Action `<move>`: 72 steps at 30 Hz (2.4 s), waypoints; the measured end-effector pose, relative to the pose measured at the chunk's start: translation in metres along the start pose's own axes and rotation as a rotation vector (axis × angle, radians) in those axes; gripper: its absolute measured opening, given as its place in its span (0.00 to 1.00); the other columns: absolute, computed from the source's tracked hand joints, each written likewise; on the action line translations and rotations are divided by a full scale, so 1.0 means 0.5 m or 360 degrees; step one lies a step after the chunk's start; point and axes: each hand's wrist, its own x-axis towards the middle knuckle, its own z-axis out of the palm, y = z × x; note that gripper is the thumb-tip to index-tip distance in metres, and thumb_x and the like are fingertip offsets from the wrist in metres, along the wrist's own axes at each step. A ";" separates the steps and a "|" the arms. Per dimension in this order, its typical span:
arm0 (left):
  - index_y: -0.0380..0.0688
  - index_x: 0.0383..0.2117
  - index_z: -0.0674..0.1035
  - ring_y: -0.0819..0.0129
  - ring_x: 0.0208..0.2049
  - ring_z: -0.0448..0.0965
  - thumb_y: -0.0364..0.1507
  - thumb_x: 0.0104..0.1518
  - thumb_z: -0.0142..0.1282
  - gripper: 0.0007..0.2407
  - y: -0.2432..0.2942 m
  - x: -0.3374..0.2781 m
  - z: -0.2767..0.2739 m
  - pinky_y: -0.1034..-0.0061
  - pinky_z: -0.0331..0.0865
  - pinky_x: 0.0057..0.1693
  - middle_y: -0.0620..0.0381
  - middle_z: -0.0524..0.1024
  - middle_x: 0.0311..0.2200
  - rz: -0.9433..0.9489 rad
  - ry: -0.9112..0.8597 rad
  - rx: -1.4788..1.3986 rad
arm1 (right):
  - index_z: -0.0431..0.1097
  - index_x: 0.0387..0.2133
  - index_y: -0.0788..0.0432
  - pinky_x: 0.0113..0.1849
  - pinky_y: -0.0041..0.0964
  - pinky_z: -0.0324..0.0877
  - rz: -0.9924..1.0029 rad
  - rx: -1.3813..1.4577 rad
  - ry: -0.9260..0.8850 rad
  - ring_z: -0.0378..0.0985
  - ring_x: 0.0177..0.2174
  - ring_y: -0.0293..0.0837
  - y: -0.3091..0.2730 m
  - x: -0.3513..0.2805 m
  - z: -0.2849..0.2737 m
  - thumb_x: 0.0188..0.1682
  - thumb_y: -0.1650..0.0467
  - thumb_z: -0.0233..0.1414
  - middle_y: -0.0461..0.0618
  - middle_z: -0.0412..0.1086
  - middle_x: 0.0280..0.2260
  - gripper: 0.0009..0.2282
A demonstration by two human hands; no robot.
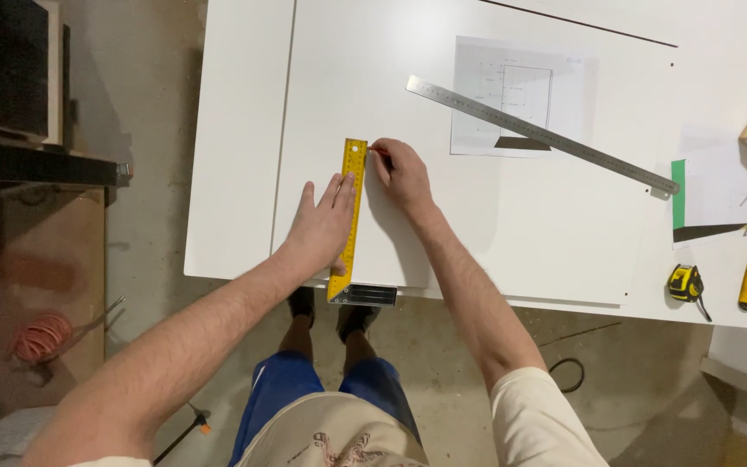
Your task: Measuring and marking a white board using a ruler, square, and pencil for layout
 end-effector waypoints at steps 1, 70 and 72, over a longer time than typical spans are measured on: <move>0.31 0.69 0.57 0.45 0.74 0.47 0.54 0.36 0.75 0.56 -0.001 -0.002 -0.002 0.34 0.52 0.67 0.35 0.46 0.73 0.0002 0.0002 0.0006 | 0.73 0.42 0.49 0.45 0.41 0.76 0.0005 0.0025 -0.0016 0.81 0.40 0.47 -0.003 -0.010 0.000 0.57 0.65 0.54 0.46 0.76 0.35 0.05; 0.36 0.72 0.64 0.54 0.72 0.56 0.42 0.51 0.54 0.38 0.003 0.050 0.131 0.45 0.55 0.66 0.44 0.54 0.73 -0.0165 0.0549 0.0246 | 0.68 0.37 0.64 0.30 0.38 0.70 -0.0469 0.0308 -0.0584 0.78 0.28 0.49 -0.167 -0.259 -0.089 0.52 0.78 0.53 0.53 0.74 0.32 0.03; 0.37 0.72 0.63 0.54 0.73 0.54 0.41 0.53 0.53 0.37 0.002 0.048 0.127 0.45 0.55 0.66 0.44 0.53 0.74 -0.0168 0.0515 0.0270 | 0.68 0.36 0.64 0.29 0.36 0.69 -0.0463 0.0280 -0.0569 0.77 0.28 0.48 -0.169 -0.259 -0.088 0.52 0.78 0.54 0.52 0.74 0.32 0.03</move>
